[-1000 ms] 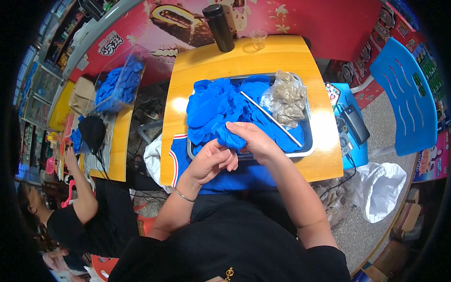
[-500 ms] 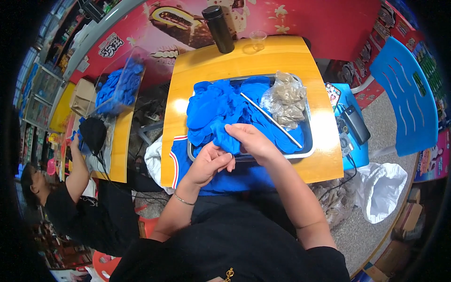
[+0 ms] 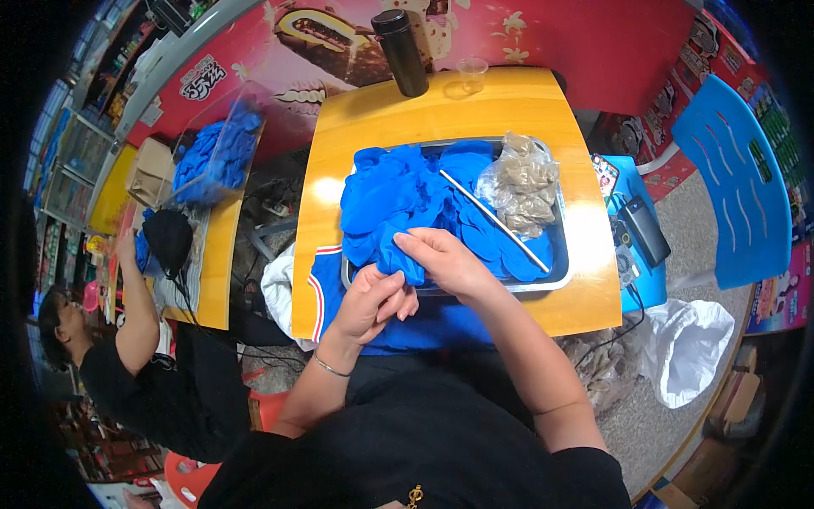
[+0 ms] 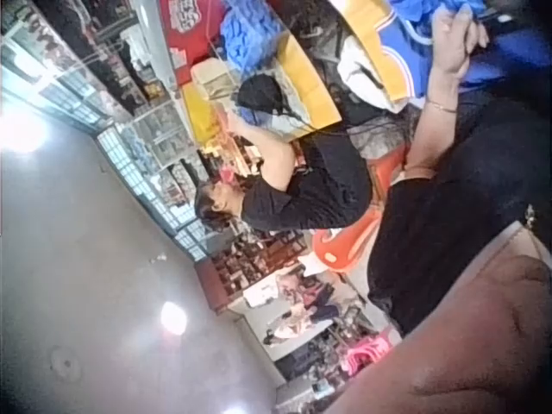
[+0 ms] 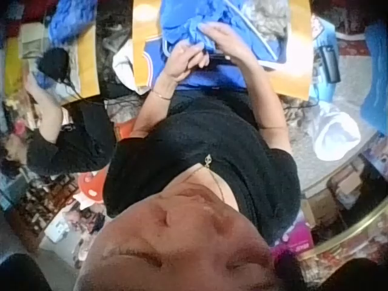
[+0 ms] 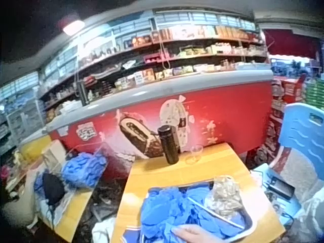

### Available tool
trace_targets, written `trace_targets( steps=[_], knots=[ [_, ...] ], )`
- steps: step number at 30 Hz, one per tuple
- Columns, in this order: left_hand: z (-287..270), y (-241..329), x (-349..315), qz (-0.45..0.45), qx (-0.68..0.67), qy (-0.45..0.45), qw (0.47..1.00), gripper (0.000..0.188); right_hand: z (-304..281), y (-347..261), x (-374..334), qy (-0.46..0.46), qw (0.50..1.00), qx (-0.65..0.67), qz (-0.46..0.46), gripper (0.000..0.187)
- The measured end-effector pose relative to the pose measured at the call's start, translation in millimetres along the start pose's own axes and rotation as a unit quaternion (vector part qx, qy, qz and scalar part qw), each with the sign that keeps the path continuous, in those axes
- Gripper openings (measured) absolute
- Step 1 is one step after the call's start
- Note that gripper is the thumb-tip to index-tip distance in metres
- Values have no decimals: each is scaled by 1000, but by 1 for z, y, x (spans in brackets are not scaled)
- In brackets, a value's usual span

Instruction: The recorder is stuffing and assembling small blue fabric items using a stick to push material inside.

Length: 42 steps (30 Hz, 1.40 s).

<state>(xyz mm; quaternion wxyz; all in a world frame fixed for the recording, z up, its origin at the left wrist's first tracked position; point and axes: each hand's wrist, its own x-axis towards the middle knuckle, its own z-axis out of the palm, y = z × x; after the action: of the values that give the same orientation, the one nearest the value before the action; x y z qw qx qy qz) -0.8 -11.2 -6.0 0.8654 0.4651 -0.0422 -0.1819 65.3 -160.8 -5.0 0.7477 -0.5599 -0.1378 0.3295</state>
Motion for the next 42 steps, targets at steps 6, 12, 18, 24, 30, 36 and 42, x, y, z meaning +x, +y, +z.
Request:
trace_targets(
  steps=[6, 12, 18, 24, 30, 36, 42],
  knots=[
    [-11, 7, -2, -24, -30, -56, 998, 29, 17, -20, -5, -45, 998, 37, 12, 29],
    [-14, -2, -1, 16, -18, 14, 1000, 25, 9, -15, 1, 67, 997, 43, 22, 27],
    [-19, -2, 1, 35, -58, 53, 996, 19, 4, -13, -7, 3, 993, -116, -17, 29],
    [-43, 12, 3, 247, 129, 127, 952, 5, -8, -29, -11, 99, 989, -111, -6, 26],
    [-28, 44, 14, 286, 567, 34, 772, 46, -13, -33, -8, -70, 946, -314, 41, 35],
    [-38, 39, 8, 103, 495, -26, 863, 19, -16, -52, -8, 19, 936, -352, -23, 23],
    [-43, 16, 10, 91, -136, 152, 975, 13, -65, -10, -14, 289, 666, -674, -138, 25]
  ],
)
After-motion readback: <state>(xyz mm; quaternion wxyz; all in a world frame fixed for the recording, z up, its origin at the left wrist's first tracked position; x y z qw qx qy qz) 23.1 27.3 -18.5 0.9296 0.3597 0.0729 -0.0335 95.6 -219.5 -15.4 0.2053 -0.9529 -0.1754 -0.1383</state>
